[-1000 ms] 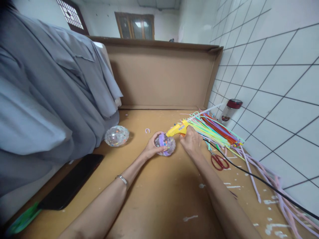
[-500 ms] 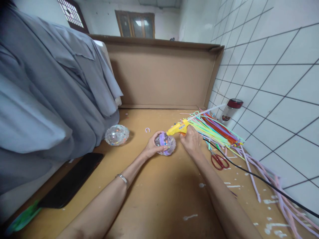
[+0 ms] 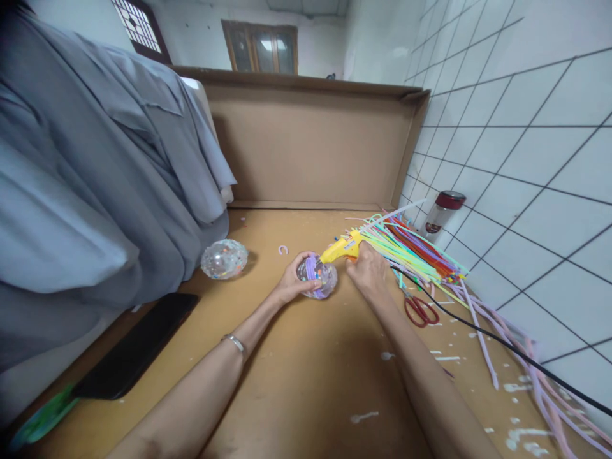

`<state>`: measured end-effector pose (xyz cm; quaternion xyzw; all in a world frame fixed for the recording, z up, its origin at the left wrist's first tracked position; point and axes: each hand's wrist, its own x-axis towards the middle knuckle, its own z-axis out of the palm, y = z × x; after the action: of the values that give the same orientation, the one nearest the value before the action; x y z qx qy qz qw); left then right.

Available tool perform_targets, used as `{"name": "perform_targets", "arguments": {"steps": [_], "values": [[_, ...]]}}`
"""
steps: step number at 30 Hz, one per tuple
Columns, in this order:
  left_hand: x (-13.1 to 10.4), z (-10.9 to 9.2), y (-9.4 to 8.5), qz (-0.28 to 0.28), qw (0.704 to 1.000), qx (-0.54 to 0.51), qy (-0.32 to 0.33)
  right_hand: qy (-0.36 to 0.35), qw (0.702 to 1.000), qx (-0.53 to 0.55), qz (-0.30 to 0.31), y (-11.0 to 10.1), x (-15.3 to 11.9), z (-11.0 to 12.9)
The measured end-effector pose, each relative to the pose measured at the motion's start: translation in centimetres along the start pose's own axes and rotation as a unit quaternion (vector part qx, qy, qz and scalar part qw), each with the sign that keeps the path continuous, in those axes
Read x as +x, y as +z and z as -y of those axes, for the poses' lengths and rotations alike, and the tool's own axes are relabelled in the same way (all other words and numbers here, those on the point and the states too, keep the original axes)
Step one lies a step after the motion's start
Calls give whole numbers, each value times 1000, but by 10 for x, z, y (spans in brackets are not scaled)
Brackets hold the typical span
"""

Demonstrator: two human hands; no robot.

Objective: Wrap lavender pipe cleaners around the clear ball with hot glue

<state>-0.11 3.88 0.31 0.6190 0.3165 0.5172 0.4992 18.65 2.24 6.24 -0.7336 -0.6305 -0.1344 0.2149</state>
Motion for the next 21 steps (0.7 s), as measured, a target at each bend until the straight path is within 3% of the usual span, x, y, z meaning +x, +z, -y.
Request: {"name": "perform_targets", "arguments": {"steps": [21], "values": [[0, 4, -1, 16, 1000, -17, -4, 14, 1000, -19, 18, 0, 3, -3]]}}
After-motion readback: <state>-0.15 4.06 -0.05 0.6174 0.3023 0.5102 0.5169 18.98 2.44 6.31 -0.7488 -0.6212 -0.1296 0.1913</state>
